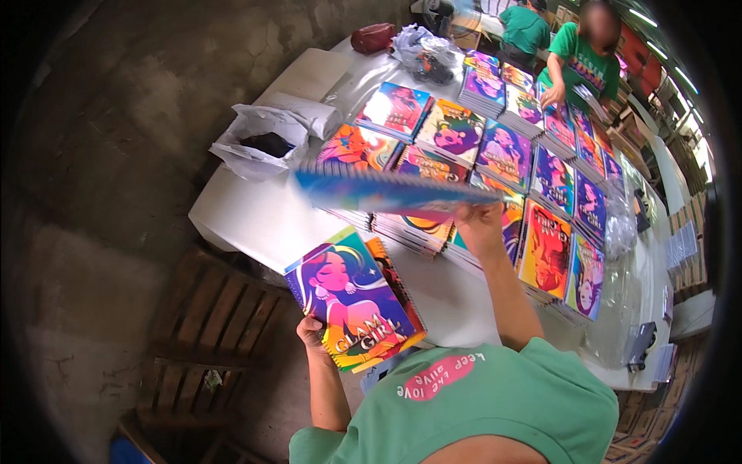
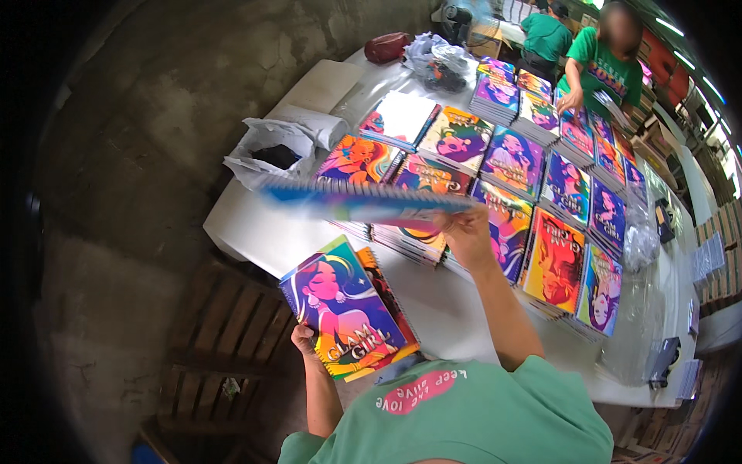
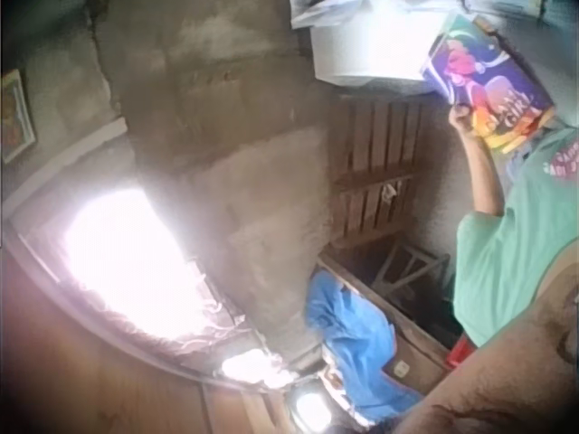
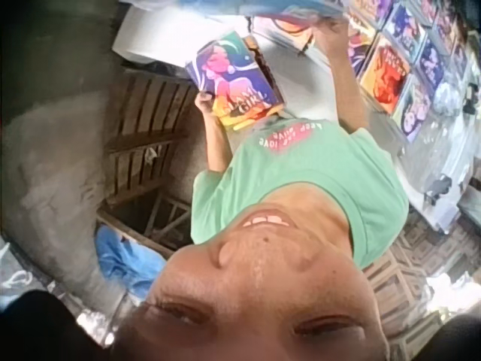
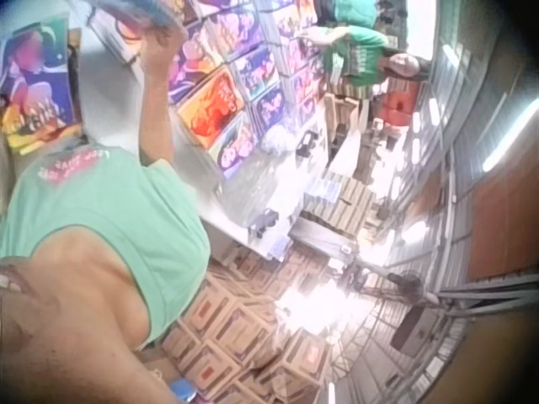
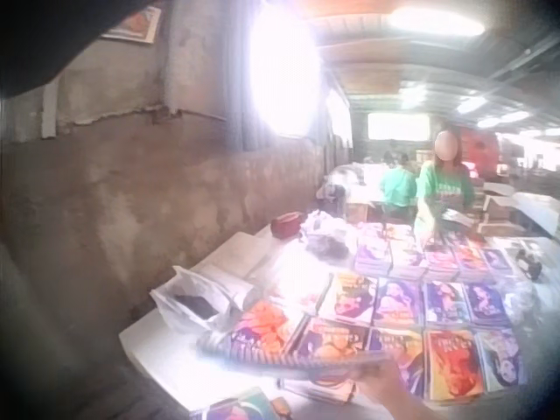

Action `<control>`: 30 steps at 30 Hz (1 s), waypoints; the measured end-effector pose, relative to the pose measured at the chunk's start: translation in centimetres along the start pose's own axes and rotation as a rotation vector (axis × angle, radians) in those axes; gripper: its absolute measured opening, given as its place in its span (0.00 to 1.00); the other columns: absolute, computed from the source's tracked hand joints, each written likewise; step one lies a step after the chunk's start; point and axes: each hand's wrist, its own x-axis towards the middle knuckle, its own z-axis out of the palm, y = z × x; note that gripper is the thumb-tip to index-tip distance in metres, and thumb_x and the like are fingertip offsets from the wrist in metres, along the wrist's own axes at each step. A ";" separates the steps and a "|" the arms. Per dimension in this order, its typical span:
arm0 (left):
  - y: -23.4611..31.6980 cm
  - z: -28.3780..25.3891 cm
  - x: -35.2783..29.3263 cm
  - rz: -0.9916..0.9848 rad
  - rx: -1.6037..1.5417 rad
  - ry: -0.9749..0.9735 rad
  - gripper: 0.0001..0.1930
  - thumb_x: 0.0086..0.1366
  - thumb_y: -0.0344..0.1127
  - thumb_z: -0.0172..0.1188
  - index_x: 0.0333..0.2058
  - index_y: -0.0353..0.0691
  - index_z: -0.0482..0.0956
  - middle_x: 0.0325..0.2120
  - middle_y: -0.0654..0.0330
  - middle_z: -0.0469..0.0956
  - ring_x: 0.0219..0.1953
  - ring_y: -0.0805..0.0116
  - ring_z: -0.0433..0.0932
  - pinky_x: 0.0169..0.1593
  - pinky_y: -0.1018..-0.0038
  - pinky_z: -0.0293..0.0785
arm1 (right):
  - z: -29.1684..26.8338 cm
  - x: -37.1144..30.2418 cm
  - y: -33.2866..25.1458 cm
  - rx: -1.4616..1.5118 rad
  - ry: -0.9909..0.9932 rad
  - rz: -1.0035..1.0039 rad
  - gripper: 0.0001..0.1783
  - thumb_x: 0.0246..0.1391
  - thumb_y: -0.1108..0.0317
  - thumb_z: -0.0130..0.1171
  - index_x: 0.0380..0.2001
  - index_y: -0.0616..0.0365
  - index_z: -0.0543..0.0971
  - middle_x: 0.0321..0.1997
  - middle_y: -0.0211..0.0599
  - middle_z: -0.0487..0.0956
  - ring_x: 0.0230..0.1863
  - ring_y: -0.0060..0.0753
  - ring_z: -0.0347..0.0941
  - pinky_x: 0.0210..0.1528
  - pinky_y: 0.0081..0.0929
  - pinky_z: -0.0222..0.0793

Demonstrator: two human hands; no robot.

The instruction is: The person sorts through a large collection of colorful notebooks on a table, gathers them into stacks, and wraps each stack in clear plastic film, securing the package with adhesive tape.

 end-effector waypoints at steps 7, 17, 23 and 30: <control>-1.7 3.5 1.5 0.119 -0.019 -0.205 0.58 0.41 0.76 0.57 0.60 0.35 0.56 0.57 0.49 0.64 0.54 0.55 0.68 0.55 0.55 0.67 | 7.2 10.3 6.5 -0.215 -1.054 0.129 0.12 0.49 0.75 0.56 0.38 0.59 0.81 0.48 0.41 0.78 0.56 0.43 0.69 0.59 0.34 0.62; 1.3 -8.2 0.9 0.146 -0.093 -0.266 0.33 0.54 0.48 0.61 0.54 0.34 0.65 0.45 0.50 0.74 0.45 0.57 0.75 0.49 0.61 0.73 | 10.9 6.8 15.1 -1.237 -0.512 -0.175 0.21 0.48 0.75 0.47 0.48 0.62 0.73 0.55 0.42 0.72 0.57 0.43 0.67 0.59 0.38 0.61; -0.1 -3.2 4.5 0.245 -0.024 -0.127 0.53 0.45 0.69 0.57 0.62 0.37 0.52 0.58 0.49 0.61 0.58 0.50 0.62 0.62 0.53 0.57 | 13.1 -3.5 5.7 -1.167 -1.020 -0.316 0.26 0.47 0.61 0.54 0.51 0.59 0.71 0.51 0.41 0.72 0.55 0.43 0.67 0.55 0.40 0.63; 0.8 0.3 4.8 0.207 -0.054 -0.035 0.46 0.39 0.46 0.57 0.60 0.36 0.53 0.53 0.46 0.65 0.54 0.48 0.67 0.57 0.53 0.64 | -1.4 21.7 14.7 -1.602 0.016 -0.106 0.34 0.46 0.52 0.61 0.56 0.52 0.66 0.64 0.50 0.55 0.61 0.53 0.58 0.62 0.43 0.56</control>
